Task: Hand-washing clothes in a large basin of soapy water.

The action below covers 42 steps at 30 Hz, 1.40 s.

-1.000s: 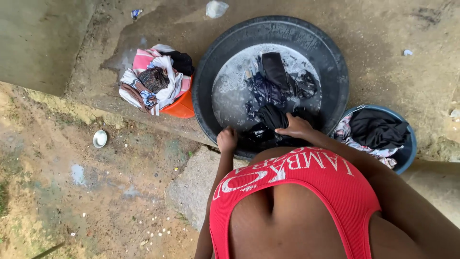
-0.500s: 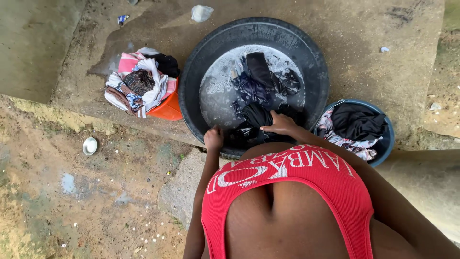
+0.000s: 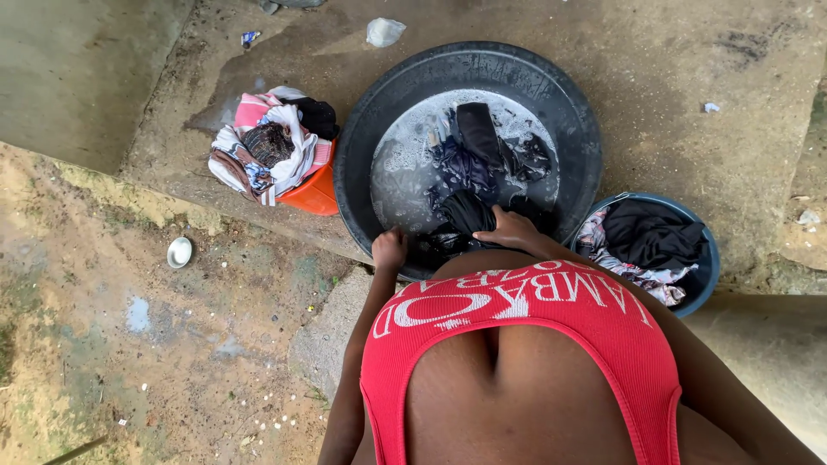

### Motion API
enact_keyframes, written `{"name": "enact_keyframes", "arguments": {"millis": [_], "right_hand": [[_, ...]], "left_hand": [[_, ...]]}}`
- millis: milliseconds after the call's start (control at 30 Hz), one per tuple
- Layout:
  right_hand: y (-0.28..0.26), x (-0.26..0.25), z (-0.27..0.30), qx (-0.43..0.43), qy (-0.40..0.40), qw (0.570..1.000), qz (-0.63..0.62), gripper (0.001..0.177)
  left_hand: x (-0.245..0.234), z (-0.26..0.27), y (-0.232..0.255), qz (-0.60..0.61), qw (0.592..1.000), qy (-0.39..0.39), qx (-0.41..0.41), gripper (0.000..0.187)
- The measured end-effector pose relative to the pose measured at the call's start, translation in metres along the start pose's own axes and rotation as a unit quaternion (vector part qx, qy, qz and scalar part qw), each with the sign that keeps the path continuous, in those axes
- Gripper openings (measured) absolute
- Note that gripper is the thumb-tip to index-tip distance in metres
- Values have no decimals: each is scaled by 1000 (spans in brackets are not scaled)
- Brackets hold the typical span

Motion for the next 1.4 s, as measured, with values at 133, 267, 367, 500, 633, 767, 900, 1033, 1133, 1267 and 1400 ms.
{"name": "enact_keyframes", "arguments": {"millis": [133, 267, 367, 500, 633, 767, 900, 1033, 1133, 1267, 1400], "right_hand": [[-3, -5, 5, 8, 2, 1000, -12, 110], [-2, -5, 7, 18, -18, 999, -26, 109], [3, -1, 1, 20, -17, 999, -28, 106], [2, -1, 2, 23, -14, 999, -18, 103], [0, -5, 2, 18, -10, 1000, -20, 103], [-1, -7, 5, 15, -5, 999, -38, 103], [-2, -5, 9, 16, 6, 999, -52, 103], [3, -17, 16, 7, 71, 990, -125, 95], [3, -20, 11, -21, 131, 964, -232, 88], [-29, -64, 2, -126, 253, 846, -453, 86], [-99, -116, 23, -151, 311, 769, -537, 83]], "left_hand": [[-6, 2, 3, 28, 999, 15, 13, 20], [-7, 4, 2, 44, 999, 18, 5, 17], [-9, 5, 4, 42, 999, 28, 19, 19], [-7, 5, 2, 46, 999, 19, 20, 18], [-6, 2, 0, 47, 999, 12, 14, 18], [-5, 3, 3, 52, 998, -5, 19, 21], [8, 11, -1, 31, 999, -19, 34, 18], [-23, 47, 40, 208, 967, -55, 137, 13], [-51, 68, 65, 281, 952, -76, 90, 33], [-82, 48, 124, 294, 948, -18, 121, 94], [-123, 20, 201, 265, 944, 63, 185, 139]]}}
Point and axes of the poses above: each hand's wrist, its own z-axis away from the middle knuckle, its own x-axis out of the palm, y = z × x, the point moved 10 cm from there along -z, towards the middle knuckle, and after that the axes turned 1 degree about z, right-handed, at the moved point
